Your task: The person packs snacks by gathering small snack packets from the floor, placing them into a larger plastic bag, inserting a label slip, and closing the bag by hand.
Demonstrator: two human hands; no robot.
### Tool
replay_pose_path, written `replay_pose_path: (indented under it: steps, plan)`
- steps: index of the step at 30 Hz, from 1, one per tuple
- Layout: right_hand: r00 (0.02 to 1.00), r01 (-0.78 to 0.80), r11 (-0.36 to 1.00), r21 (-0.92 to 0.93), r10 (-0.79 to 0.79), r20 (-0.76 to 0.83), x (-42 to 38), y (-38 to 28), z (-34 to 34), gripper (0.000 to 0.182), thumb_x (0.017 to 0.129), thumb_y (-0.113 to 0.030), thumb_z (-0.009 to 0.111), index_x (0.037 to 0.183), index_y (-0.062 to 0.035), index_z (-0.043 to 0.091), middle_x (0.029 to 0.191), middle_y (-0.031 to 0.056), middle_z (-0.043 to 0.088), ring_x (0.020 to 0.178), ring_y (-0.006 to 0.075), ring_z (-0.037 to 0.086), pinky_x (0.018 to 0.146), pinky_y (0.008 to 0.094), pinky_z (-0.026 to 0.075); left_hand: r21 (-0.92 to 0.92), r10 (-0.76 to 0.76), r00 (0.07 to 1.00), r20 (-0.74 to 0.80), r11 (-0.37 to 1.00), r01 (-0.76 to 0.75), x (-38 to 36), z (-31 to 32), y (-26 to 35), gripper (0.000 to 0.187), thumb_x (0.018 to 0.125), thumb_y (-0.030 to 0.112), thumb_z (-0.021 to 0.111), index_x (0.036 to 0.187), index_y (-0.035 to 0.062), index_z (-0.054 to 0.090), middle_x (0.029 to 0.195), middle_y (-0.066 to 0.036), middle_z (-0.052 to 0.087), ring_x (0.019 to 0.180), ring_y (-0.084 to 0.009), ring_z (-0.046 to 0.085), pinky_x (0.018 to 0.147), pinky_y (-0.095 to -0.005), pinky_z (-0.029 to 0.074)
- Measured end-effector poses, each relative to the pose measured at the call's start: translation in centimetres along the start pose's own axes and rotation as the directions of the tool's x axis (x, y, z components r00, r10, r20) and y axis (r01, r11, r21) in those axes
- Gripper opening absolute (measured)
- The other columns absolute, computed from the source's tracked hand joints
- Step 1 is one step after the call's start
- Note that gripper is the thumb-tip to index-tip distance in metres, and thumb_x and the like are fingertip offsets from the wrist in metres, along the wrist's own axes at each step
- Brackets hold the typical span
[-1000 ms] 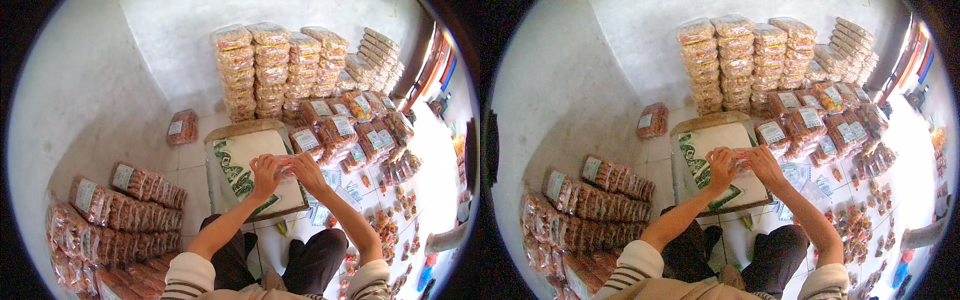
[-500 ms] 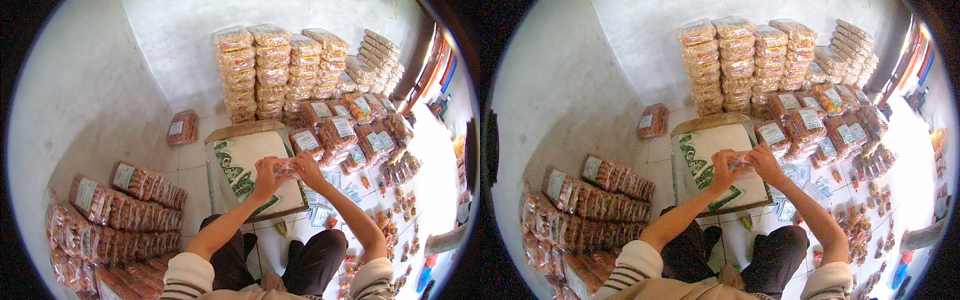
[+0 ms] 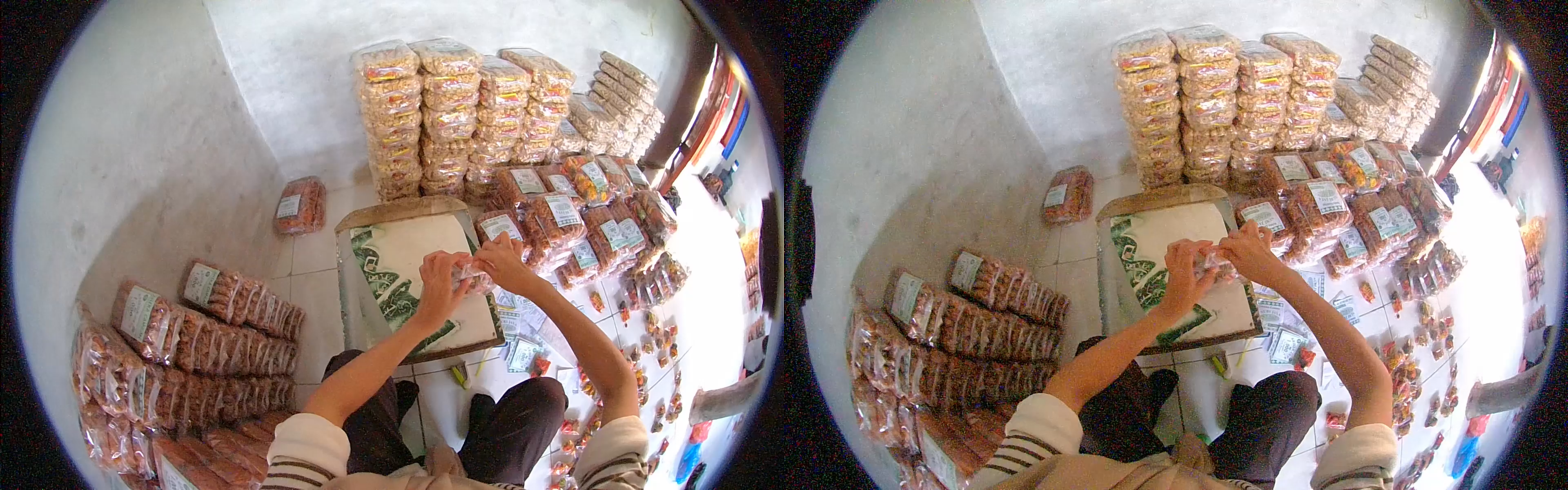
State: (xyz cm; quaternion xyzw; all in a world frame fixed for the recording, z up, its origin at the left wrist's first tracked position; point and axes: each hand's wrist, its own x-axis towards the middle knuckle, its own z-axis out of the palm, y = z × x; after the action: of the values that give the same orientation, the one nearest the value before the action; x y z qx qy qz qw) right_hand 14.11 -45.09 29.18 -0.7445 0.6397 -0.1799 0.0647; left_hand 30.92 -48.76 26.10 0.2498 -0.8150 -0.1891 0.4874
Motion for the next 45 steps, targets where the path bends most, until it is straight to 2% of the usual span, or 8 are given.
replay_pose_path:
  steps: [9, 21, 24, 26, 30, 36, 38, 45]
  plan:
    - [0.991, 0.133, 0.991, 0.007, -0.133, 0.020, -0.8, -0.5, -1.0, 0.010, 0.082, -0.023, 0.050, 0.086, -0.0142, 0.056, 0.081, 0.0017, 0.049, 0.088, 0.0230, 0.038, 0.073, 0.0422, 0.025, -0.078, 0.176, 0.983, 0.045, 0.982, -0.172, 0.4, -0.3, -0.9, 0.036, 0.064, 0.008, 0.067, 0.096, 0.0113, 0.051, 0.090, -0.002, 0.053, 0.095, -0.0219, 0.047, 0.083, -0.0377, 0.029]
    - [0.993, 0.059, 0.986, -0.156, -0.041, 0.111, -0.2, 1.3, 0.4, 0.019, 0.085, -0.021, 0.041, 0.083, -0.0107, 0.057, 0.085, 0.0073, 0.052, 0.091, 0.0267, 0.038, 0.075, 0.0455, 0.026, -0.026, 0.083, 0.991, 0.103, 0.996, -0.081, 0.2, 0.4, -0.7, 0.027, 0.064, 0.018, 0.068, 0.088, 0.0125, 0.056, 0.087, -0.004, 0.054, 0.093, -0.0233, 0.048, 0.083, -0.0390, 0.031]
    - [0.980, 0.034, 0.996, -0.086, -0.017, 0.197, -0.7, 2.1, 0.5, 0.011, 0.079, -0.022, 0.054, 0.085, -0.0149, 0.060, 0.090, 0.0040, 0.053, 0.092, 0.0260, 0.041, 0.078, 0.0476, 0.029, -0.068, 0.128, 0.985, 0.116, 0.990, -0.120, 0.1, 0.3, -1.2, 0.024, 0.064, 0.012, 0.067, 0.085, 0.0107, 0.057, 0.084, -0.002, 0.056, 0.091, -0.0208, 0.050, 0.081, -0.0367, 0.031]
    - [0.978, -0.183, 0.980, 0.073, 0.174, 0.116, -1.6, 0.4, -1.7, 0.016, 0.079, -0.030, 0.056, 0.086, -0.0166, 0.060, 0.093, 0.0021, 0.054, 0.092, 0.0246, 0.041, 0.080, 0.0447, 0.027, -0.080, 0.131, 0.986, 0.104, 0.989, -0.123, 0.1, 0.3, -1.3, 0.022, 0.063, 0.011, 0.067, 0.082, 0.0107, 0.057, 0.083, -0.002, 0.057, 0.090, -0.0207, 0.051, 0.081, -0.0364, 0.032]
    - [0.980, -0.168, 0.977, 0.134, 0.150, 0.134, -2.3, 1.0, -2.0, 0.024, 0.079, -0.038, 0.056, 0.087, -0.0164, 0.059, 0.094, 0.0005, 0.055, 0.093, 0.0234, 0.041, 0.082, 0.0427, 0.025, -0.094, 0.139, 0.985, 0.100, 0.987, -0.130, 0.0, 0.6, -1.4, 0.022, 0.060, 0.007, 0.068, 0.080, 0.0107, 0.058, 0.081, -0.001, 0.058, 0.088, -0.0208, 0.052, 0.080, -0.0361, 0.033]
    - [0.984, 0.052, 0.999, -0.016, -0.054, -0.169, -1.7, -0.7, -1.6, 0.021, 0.078, -0.032, 0.057, 0.087, -0.0140, 0.058, 0.092, 0.0032, 0.053, 0.096, 0.0248, 0.040, 0.083, 0.0455, 0.025, -0.116, 0.154, 0.987, 0.054, 0.982, -0.147, 1.4, 0.2, -1.9, 0.023, 0.060, 0.006, 0.067, 0.081, 0.0102, 0.058, 0.082, -0.001, 0.058, 0.087, -0.0216, 0.051, 0.079, -0.0363, 0.034]
    - [0.920, 0.120, 0.983, -0.136, -0.162, -0.357, -1.1, -1.3, -1.4, 0.016, 0.075, -0.026, 0.060, 0.083, -0.0116, 0.059, 0.082, 0.0017, 0.053, 0.093, 0.0233, 0.040, 0.083, 0.0405, 0.025, -0.087, 0.177, 0.984, 0.025, 0.981, -0.175, 2.0, -0.3, -1.5, 0.024, 0.061, 0.006, 0.067, 0.083, 0.0099, 0.057, 0.082, -0.001, 0.058, 0.086, -0.0218, 0.051, 0.078, -0.0364, 0.034]
    - [0.934, -0.025, 0.994, -0.103, -0.014, -0.358, -1.6, -3.1, 0.6, 0.009, 0.076, -0.017, 0.056, 0.082, -0.0123, 0.059, 0.088, 0.0031, 0.051, 0.094, 0.0241, 0.041, 0.082, 0.0454, 0.025, 0.032, 0.128, 0.991, 0.042, 0.991, -0.130, 0.6, -1.0, -0.8, 0.029, 0.065, 0.009, 0.066, 0.093, 0.0106, 0.056, 0.086, -0.001, 0.057, 0.088, -0.0217, 0.049, 0.079, -0.0362, 0.034]
